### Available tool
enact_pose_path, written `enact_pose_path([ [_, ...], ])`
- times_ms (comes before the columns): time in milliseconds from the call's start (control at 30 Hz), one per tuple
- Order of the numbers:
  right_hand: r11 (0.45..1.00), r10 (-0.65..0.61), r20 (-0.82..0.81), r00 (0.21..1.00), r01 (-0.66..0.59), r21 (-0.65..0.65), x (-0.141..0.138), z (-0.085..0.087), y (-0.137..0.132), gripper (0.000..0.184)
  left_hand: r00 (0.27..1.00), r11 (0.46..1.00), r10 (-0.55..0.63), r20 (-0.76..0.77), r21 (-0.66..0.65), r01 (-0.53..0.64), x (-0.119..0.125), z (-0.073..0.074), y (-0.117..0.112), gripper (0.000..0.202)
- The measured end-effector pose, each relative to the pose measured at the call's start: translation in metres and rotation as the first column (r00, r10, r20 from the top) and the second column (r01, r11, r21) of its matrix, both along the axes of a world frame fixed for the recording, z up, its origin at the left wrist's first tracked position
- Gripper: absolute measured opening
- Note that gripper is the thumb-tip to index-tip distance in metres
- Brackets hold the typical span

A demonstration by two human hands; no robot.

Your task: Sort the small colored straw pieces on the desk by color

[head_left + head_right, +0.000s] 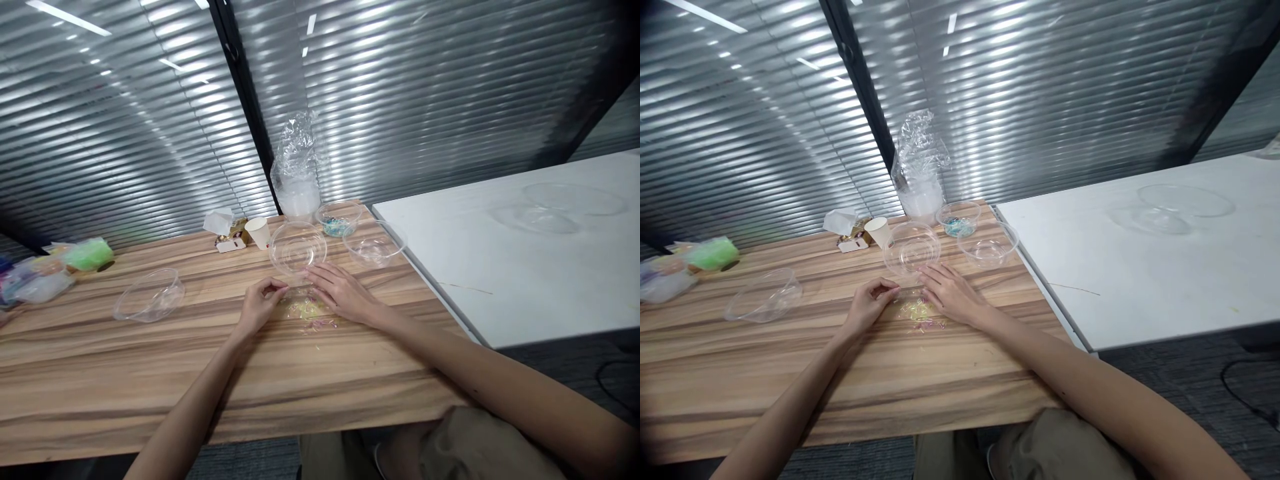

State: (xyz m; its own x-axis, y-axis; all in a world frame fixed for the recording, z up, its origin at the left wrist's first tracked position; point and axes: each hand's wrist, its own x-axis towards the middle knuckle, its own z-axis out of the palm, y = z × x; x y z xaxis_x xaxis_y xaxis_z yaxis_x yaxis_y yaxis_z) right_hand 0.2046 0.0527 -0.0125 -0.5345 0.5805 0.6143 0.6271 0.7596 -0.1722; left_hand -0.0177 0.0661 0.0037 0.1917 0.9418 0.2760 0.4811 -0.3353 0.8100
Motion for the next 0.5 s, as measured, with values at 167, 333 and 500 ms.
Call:
enact_pose_path([
  [167,0.999,-0.029,0.003,1.0,0.029,0.019,0.0007,-0.0006,0.0015,0.037,0.998,0.998,0.044,0.044,-0.045,-0.042,-0.0017,-0.0024,0.0021,0.026],
  [333,0.998,-0.045,-0.013,0.999,0.046,0.049,0.0019,-0.0005,0.0023,0.039,0.99,0.991,0.096,0.106,-0.098,-0.085,-0.0018,-0.0002,0.0023,0.033],
  [500,0.996,-0.025,-0.074,0.997,0.031,0.088,0.0034,0.0047,0.0005,0.039,0.974,0.983,0.134,0.181,-0.149,-0.107,-0.0022,0.0027,0.0012,0.035],
])
